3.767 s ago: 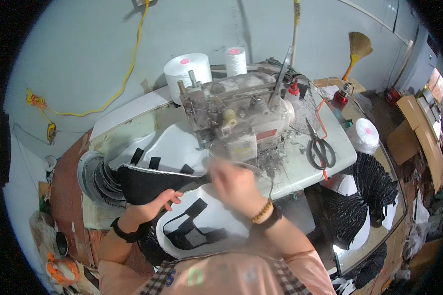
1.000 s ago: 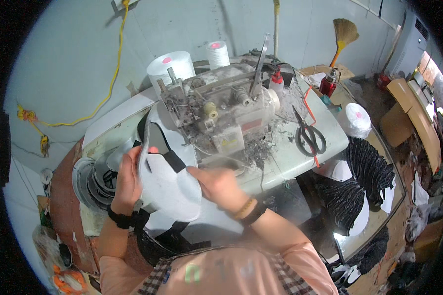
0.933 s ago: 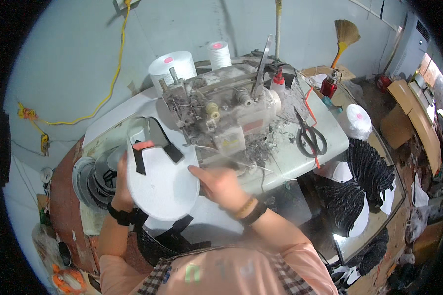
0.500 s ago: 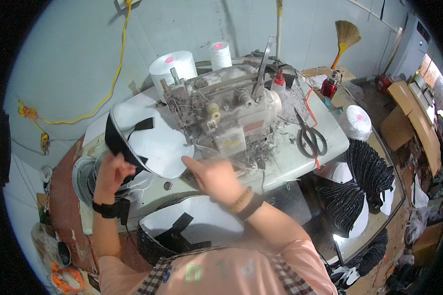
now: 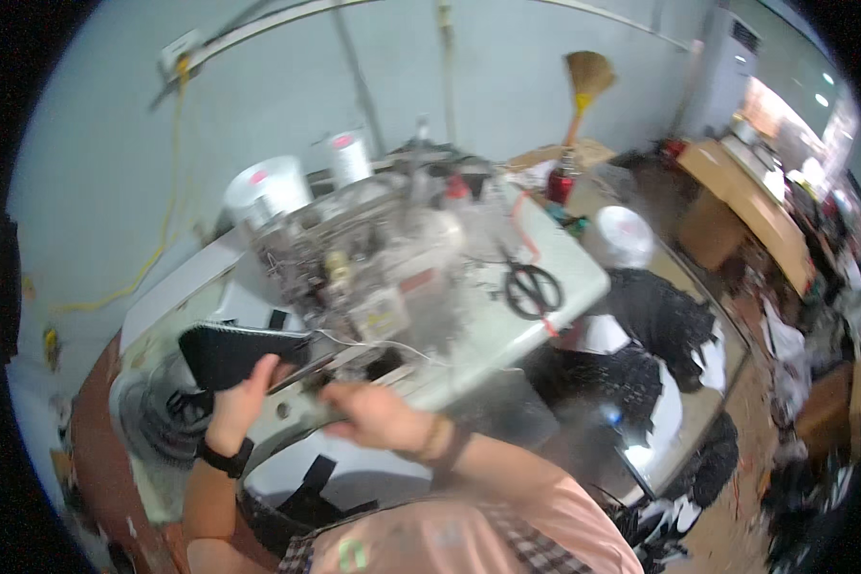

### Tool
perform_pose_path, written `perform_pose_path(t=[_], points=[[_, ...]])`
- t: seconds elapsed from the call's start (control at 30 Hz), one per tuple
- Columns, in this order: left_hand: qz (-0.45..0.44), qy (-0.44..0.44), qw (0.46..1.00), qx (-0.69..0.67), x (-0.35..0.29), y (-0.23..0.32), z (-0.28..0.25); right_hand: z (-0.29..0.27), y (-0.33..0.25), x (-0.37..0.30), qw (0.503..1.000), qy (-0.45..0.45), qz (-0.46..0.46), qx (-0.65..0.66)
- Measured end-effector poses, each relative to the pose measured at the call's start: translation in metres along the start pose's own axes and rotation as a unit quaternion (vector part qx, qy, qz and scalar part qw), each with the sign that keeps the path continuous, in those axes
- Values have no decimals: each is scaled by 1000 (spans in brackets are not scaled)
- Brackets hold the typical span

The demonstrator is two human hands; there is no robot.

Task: Stitch together components of a shoe using an industrial sewing machine.

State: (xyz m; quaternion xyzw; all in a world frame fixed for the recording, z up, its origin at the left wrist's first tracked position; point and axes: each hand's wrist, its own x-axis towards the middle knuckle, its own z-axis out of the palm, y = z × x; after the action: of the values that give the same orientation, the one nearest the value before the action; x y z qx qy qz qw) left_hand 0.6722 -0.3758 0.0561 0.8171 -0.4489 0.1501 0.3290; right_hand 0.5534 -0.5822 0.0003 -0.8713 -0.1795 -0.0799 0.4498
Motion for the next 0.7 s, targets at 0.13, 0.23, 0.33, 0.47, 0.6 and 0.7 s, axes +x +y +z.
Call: perform_pose_path(t=[0.13,0.23,0.33,0.47,0.6,0.7], points=[[-200,176,951,-154,1,-69,24,18,10,-9,985,-159,71,10],[-355,150,917,-106,-34,-142,-5,17,19,-15,985,-143,37,87],[-561,143,773,-259,-92,-191,-35,0,28,-18,986,-113,21,122],[-616,-17,780,-104,-125,-188,-99,-31,35,-12,990,-123,47,43],[-399,85,913,-24,-135,-89,-97,-36,27,-9,989,-127,11,-79],[-380,-23,901,-208,-130,-15,-67,-22,15,-8,977,-122,-77,-157]])
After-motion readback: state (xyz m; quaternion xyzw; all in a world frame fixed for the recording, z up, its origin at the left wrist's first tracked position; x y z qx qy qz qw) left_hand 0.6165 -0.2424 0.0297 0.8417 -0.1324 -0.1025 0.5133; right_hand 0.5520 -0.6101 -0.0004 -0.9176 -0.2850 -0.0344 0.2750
